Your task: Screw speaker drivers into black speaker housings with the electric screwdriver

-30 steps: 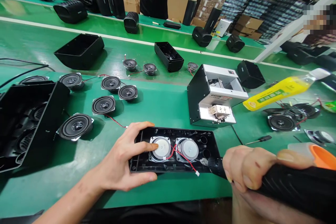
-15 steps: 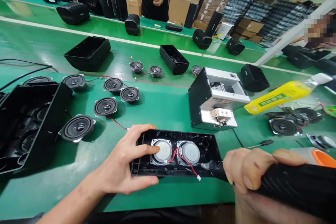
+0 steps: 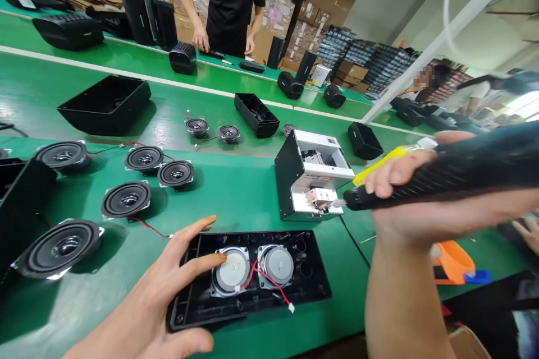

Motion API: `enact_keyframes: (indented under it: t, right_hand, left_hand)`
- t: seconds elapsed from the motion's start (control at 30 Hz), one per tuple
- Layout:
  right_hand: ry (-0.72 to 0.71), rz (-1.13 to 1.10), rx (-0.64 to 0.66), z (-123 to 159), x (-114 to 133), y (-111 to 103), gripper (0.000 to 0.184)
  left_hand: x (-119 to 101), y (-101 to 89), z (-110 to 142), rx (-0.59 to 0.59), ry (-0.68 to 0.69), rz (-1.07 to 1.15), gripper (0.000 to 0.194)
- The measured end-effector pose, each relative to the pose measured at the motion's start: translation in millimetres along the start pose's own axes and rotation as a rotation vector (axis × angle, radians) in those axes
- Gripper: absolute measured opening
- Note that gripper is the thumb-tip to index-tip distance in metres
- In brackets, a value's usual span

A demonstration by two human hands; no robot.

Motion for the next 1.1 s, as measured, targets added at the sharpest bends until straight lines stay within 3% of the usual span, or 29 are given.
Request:
enact_keyframes:
  t: [0.07,0.13,0.3,0.47,0.57,0.67,0.77,1.1]
  right_hand:
    - [-0.108,0.067,0.014,2,-3,17,0.067]
    - [-0.075,0.097,0.014,8,-11,23,0.067]
    - [-0.064,0.103,-0.001,14,-14,14,0.072]
    - [-0.044,0.096,0.058,17,-9,6,0.077]
    - [-0.119,0.108,0.090,15,3,4,0.074]
    - [-0.185,0.136,0.030,11,8,5,0.071]
    - [-0.119,0.158,-0.031,10,-3,8,0.074]
    - [-0.035,0.149,-0.007,17,-9,5,0.075]
  left_hand:
    - [3,-0.4,1,0.002,-0.025,0.000,0.077]
    - [4,1.4,2,0.026,-0.039,0.001,0.076]
    - [7,3.5,3,0.043,-0.145,0.069,0.068]
    - [4,2.9,2,0.031,-0.163,0.114,0.063]
    - [4,2.6,2,0.027,-0.161,0.125,0.060]
    - [4,2.4,2,0.019,-0.162,0.131,0.056]
    - [4,3.1,2,0.022,-0.166,0.129,0.056]
    - [4,3.1,-1,0.090,-0.094,0.138,0.058]
Point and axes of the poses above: each hand's wrist, its own z-axis away from the middle knuckle, its own y-axis out of the palm, x = y × z, the point moved 8 cm from there along -z, towards the middle knuckle, and after that the axes turned 10 degrees about -y, right-handed, at the moved point
